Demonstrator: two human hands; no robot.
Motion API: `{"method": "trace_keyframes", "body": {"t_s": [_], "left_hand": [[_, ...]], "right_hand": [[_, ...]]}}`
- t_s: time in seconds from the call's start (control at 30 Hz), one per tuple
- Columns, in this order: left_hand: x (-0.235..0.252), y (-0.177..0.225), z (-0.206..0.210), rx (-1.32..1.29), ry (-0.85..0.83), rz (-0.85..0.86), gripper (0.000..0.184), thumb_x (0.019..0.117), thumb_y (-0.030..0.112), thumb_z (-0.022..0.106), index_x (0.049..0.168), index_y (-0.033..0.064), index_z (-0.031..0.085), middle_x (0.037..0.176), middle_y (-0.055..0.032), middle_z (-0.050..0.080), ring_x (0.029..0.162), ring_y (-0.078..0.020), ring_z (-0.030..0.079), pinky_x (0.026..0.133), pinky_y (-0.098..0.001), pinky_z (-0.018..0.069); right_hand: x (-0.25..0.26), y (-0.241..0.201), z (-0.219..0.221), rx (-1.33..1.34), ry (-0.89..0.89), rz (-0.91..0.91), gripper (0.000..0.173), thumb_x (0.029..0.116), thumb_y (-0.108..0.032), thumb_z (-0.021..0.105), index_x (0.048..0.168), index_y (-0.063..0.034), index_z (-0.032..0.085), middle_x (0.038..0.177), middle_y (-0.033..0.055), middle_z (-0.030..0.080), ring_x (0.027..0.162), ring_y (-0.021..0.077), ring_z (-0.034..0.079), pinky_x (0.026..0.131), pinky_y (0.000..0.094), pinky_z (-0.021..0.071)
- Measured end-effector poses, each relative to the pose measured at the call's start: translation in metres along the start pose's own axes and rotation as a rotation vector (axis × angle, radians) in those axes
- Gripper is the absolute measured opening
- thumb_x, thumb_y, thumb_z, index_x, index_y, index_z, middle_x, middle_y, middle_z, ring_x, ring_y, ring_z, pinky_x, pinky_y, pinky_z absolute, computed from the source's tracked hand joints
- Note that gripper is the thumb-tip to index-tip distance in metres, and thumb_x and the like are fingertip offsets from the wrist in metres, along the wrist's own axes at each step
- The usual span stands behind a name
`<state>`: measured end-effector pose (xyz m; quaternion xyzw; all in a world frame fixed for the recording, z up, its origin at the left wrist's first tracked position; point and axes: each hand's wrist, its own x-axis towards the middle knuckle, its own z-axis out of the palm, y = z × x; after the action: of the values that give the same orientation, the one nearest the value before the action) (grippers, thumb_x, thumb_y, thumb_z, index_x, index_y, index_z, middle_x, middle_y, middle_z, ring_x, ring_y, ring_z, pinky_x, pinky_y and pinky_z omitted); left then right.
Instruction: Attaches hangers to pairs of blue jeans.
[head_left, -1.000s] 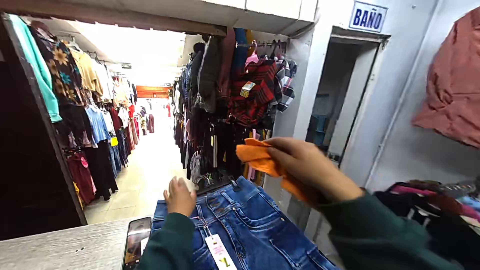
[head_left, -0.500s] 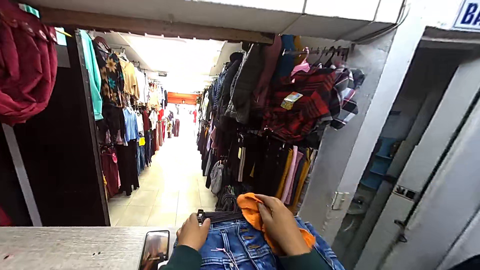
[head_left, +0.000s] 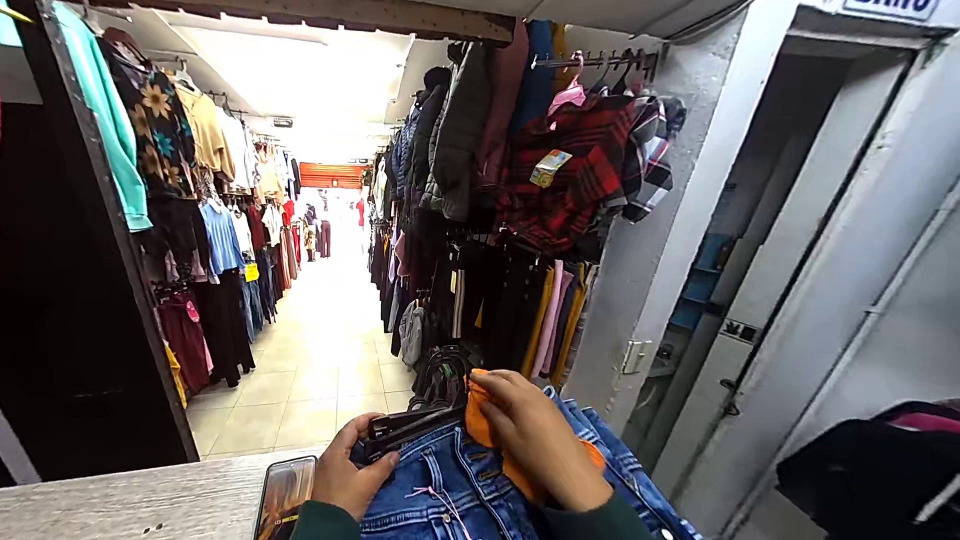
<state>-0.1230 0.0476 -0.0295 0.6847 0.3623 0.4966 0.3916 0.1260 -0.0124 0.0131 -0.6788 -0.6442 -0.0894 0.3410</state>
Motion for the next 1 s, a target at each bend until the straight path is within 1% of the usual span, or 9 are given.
{"method": "trace_keyframes", "body": {"t_s": [0.13, 0.27, 0.37, 0.43, 0.57, 0.63, 0.73, 0.83, 1.0], "left_hand": [[-0.001, -0.001, 0.004, 0.082, 0.017, 0.078, 0.052, 0.0775, 0.012, 0.081, 0.126, -0.0029, 0.066, 0.118, -0.0175, 0.070, 0.110, -0.0222, 0.067, 0.100, -0.0373, 0.0512], [-0.002, -0.008, 0.004, 0.090, 0.012, 0.061, 0.055, 0.0792, 0.013, 0.082, 0.129, -0.0020, 0.064, 0.118, -0.0159, 0.071, 0.111, -0.0216, 0.067, 0.100, -0.0382, 0.0515], [-0.003, -0.013, 0.004, 0.028, 0.044, 0.095, 0.070, 0.0785, 0.012, 0.081, 0.139, -0.0049, 0.050, 0.113, -0.0136, 0.074, 0.106, -0.0197, 0.071, 0.095, -0.0383, 0.0565], [-0.003, -0.016, 0.007, -0.007, 0.068, 0.137, 0.069, 0.0768, 0.011, 0.080, 0.136, -0.0061, 0.048, 0.111, -0.0133, 0.074, 0.103, -0.0178, 0.072, 0.092, -0.0361, 0.0575], [-0.006, -0.017, 0.006, 0.007, 0.081, 0.211, 0.062, 0.0734, 0.009, 0.081, 0.127, -0.0078, 0.054, 0.104, -0.0129, 0.076, 0.099, -0.0152, 0.073, 0.091, -0.0323, 0.0576], [-0.007, -0.017, 0.003, 0.018, 0.071, 0.184, 0.068, 0.0724, 0.009, 0.082, 0.131, -0.0078, 0.053, 0.106, -0.0122, 0.076, 0.100, -0.0163, 0.073, 0.093, -0.0342, 0.0574], [-0.007, -0.017, 0.003, 0.034, 0.046, 0.168, 0.073, 0.0742, 0.011, 0.083, 0.137, -0.0068, 0.051, 0.109, -0.0120, 0.076, 0.103, -0.0177, 0.073, 0.094, -0.0365, 0.0573], [-0.006, -0.014, 0.002, 0.036, 0.017, 0.138, 0.065, 0.0765, 0.011, 0.083, 0.134, -0.0051, 0.056, 0.115, -0.0125, 0.074, 0.109, -0.0179, 0.071, 0.098, -0.0356, 0.0548], [-0.007, -0.010, -0.004, 0.098, -0.004, 0.041, 0.070, 0.0780, 0.012, 0.082, 0.139, -0.0062, 0.053, 0.119, -0.0135, 0.073, 0.114, -0.0202, 0.069, 0.104, -0.0385, 0.0513]], "right_hand": [[-0.002, 0.020, -0.012, -0.099, 0.059, 0.129, 0.027, 0.0943, -0.009, 0.063, 0.118, -0.0116, 0.075, 0.118, 0.0163, 0.069, 0.113, 0.0364, 0.065, 0.095, 0.0593, 0.0521], [-0.009, -0.025, -0.004, -0.215, -0.015, 0.118, 0.024, 0.0958, -0.011, 0.060, 0.115, -0.0044, 0.073, 0.111, 0.0206, 0.068, 0.106, 0.0383, 0.066, 0.089, 0.0572, 0.0545], [-0.023, -0.024, -0.036, -0.127, 0.078, 0.041, 0.021, 0.0963, -0.018, 0.063, 0.113, -0.0117, 0.075, 0.101, 0.0111, 0.071, 0.096, 0.0288, 0.069, 0.082, 0.0555, 0.0567], [-0.030, -0.036, -0.042, -0.069, 0.153, -0.053, 0.023, 0.0992, -0.023, 0.060, 0.117, -0.0171, 0.073, 0.104, 0.0039, 0.071, 0.098, 0.0211, 0.068, 0.083, 0.0494, 0.0573], [-0.025, -0.079, 0.029, 0.076, 0.021, -0.246, 0.029, 0.1012, -0.019, 0.055, 0.123, -0.0128, 0.072, 0.120, 0.0136, 0.070, 0.111, 0.0304, 0.067, 0.093, 0.0497, 0.0564], [-0.028, -0.093, 0.050, 0.082, 0.007, -0.335, 0.031, 0.1007, -0.015, 0.055, 0.126, -0.0126, 0.072, 0.125, 0.0171, 0.068, 0.112, 0.0340, 0.068, 0.091, 0.0488, 0.0579], [-0.025, -0.086, 0.030, 0.022, -0.052, -0.233, 0.029, 0.0999, -0.013, 0.055, 0.121, -0.0127, 0.074, 0.121, 0.0152, 0.069, 0.109, 0.0332, 0.068, 0.089, 0.0501, 0.0574], [-0.018, -0.065, 0.015, -0.079, -0.078, -0.076, 0.028, 0.1000, -0.016, 0.054, 0.118, -0.0127, 0.075, 0.120, 0.0134, 0.068, 0.108, 0.0317, 0.067, 0.089, 0.0508, 0.0565], [-0.034, -0.103, 0.051, 0.028, -0.006, -0.289, 0.030, 0.0974, -0.008, 0.056, 0.122, -0.0103, 0.074, 0.119, 0.0166, 0.069, 0.104, 0.0345, 0.070, 0.083, 0.0486, 0.0594]]}}
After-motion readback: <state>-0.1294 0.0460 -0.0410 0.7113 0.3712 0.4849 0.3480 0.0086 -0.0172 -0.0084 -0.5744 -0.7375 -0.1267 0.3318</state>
